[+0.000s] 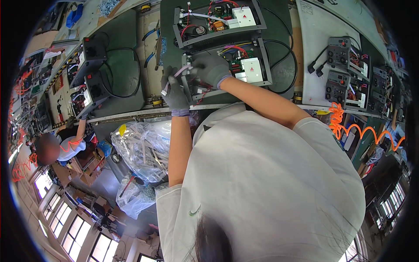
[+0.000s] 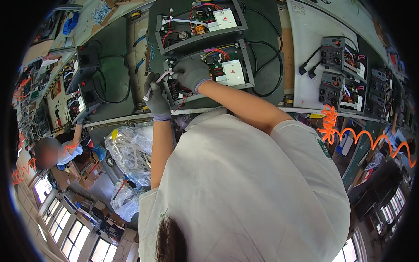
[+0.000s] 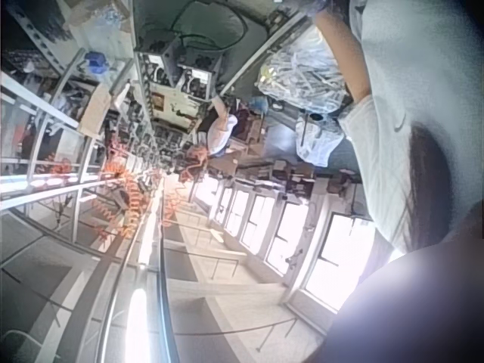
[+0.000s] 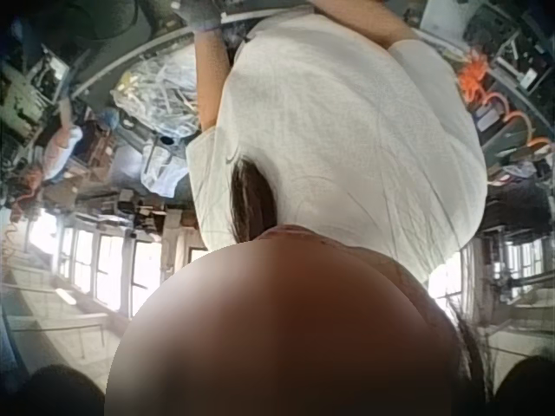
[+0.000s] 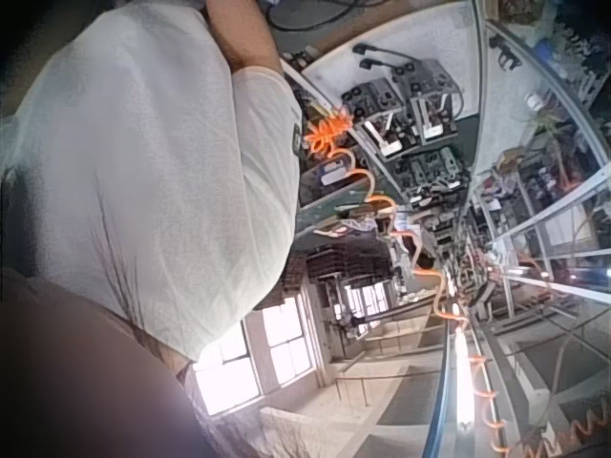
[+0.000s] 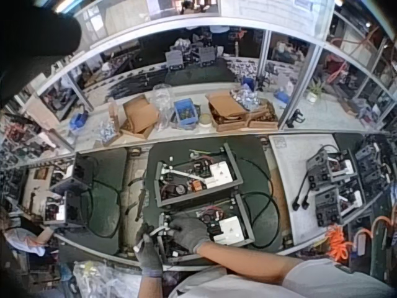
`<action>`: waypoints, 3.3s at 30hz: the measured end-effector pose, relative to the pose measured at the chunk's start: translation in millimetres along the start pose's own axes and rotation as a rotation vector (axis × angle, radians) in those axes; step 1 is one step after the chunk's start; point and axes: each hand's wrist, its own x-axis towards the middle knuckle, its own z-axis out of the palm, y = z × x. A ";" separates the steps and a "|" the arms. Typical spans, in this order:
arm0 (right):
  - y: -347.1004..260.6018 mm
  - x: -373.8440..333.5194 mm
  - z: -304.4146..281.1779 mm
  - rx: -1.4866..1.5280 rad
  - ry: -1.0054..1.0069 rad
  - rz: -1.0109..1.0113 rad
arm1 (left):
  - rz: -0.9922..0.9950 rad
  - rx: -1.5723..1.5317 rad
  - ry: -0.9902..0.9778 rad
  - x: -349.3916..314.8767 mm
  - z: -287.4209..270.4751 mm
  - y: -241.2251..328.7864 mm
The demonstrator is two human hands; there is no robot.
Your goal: Assembling internal components, wiring, and heat sinks into an electronic power inverter casing.
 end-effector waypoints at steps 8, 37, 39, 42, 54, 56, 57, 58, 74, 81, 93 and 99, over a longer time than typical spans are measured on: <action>21.0 2.7 -13.3 0.107 -0.084 0.047 | 0.020 0.052 0.029 3.4 6.5 -2.3; 15.0 -14.8 -47.7 -0.378 -0.319 -0.683 | 0.076 0.728 -0.047 -11.5 -6.3 -10.8; 14.0 -15.5 -37.4 -0.312 -0.411 -0.788 | 0.073 0.642 -0.043 -18.3 -8.3 -13.5; 13.9 -5.9 -26.3 -0.310 -0.546 -0.808 | 0.176 0.554 -0.031 -20.9 -6.1 -12.0; 27.5 -12.5 -24.8 0.322 -0.145 -0.455 | -0.006 -0.127 -0.148 -23.8 -13.4 -10.4; 28.1 -4.9 -35.7 0.615 0.029 -0.211 | 0.181 0.146 -0.062 -21.8 -15.0 -14.2; 30.1 1.1 -46.3 0.777 -0.083 -0.049 | -0.060 0.030 -0.099 -22.0 -16.4 -14.3; 29.1 3.0 -48.7 0.781 -0.121 -0.074 | -0.311 -0.053 -0.142 -22.8 -17.5 -13.4; 0.6 -8.2 -12.6 -0.523 -0.149 -0.490 | -0.282 0.225 -0.156 -18.5 -14.4 -5.8; 7.7 -24.3 -21.1 -0.354 -0.001 -0.556 | -0.141 0.681 -0.262 -21.8 -5.3 19.3; 4.9 -10.0 -19.8 -0.425 -0.172 -0.303 | 0.072 0.485 0.094 -22.0 -22.8 -54.7; 1.7 9.1 -4.8 -0.442 -0.265 -0.227 | -0.132 -0.231 0.041 -22.1 -31.5 -84.3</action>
